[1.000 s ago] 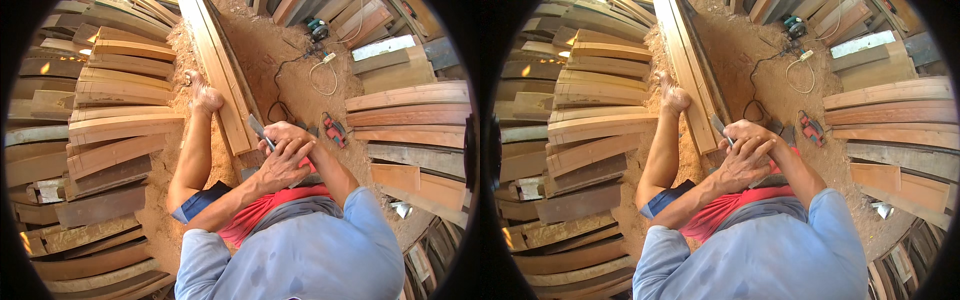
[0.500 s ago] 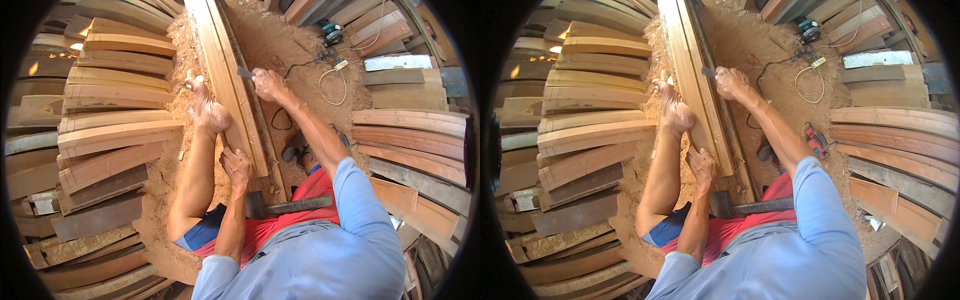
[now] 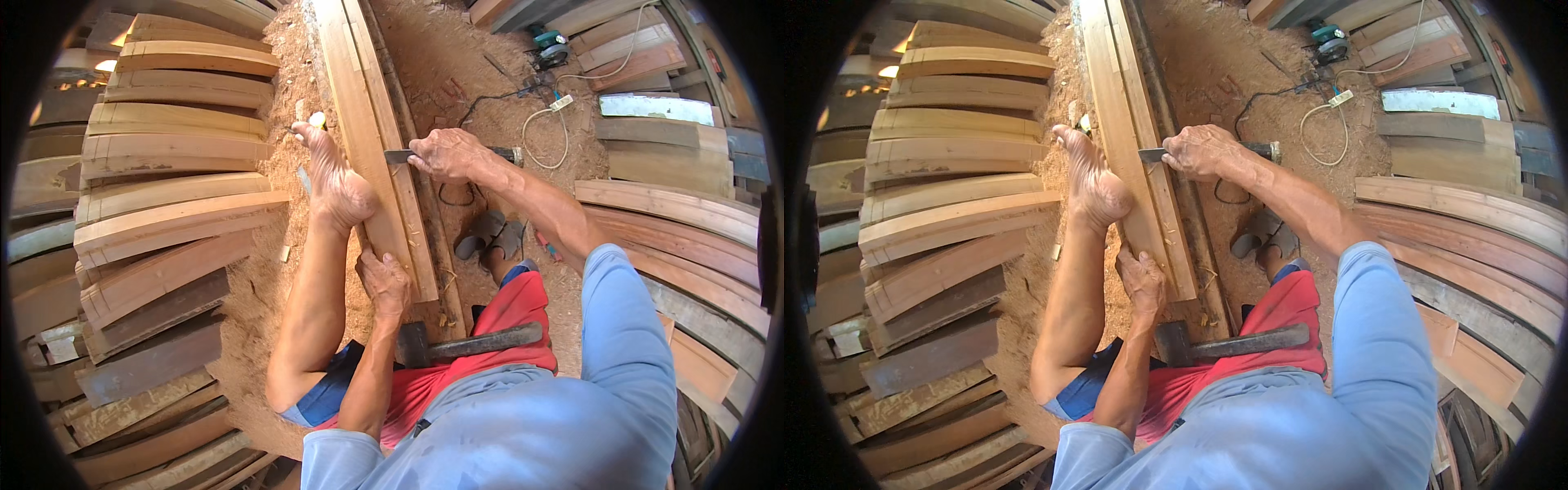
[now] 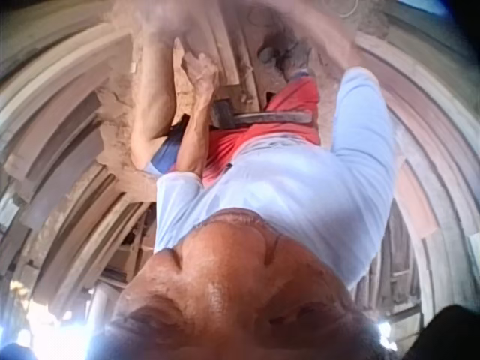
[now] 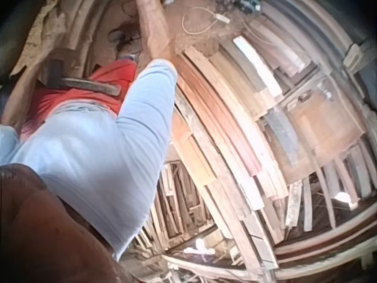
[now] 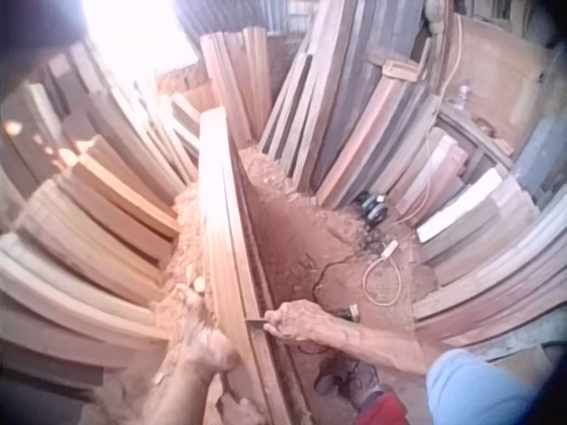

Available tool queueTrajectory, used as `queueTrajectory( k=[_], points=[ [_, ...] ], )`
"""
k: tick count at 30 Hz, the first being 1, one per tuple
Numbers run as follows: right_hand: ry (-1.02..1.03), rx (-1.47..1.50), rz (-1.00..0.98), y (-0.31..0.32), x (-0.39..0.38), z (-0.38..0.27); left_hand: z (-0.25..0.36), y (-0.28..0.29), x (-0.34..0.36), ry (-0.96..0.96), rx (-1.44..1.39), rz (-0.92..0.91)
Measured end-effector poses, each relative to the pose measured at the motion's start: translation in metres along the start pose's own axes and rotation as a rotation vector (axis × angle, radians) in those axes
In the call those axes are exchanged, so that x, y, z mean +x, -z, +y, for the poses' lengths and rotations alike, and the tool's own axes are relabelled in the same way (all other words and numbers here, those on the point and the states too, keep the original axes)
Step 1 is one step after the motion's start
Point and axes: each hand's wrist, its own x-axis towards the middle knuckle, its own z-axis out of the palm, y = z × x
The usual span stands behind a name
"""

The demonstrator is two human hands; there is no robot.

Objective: The person uses a chisel and a wooden mallet to carve and shape a long piece of wood in a workshop. They repeatedly strike the chisel to remove wood shavings and refine the surface. The person also sharpens the chisel on a stone and briefly interacts with another person who enters the frame.

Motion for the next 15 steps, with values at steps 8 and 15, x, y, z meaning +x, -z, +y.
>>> queueTrajectory(
  k=[8,15],
  points=[
    [-0.124,0.024,0.241,0.019,0.056,0.027,-0.007,-0.002,0.001,0.09,0.008,0.017],
    [0.12,0.078,0.154,0.01,0.054,0.027,-0.005,-0.002,-0.002,0.158,0.065,-0.056]
  ],
)
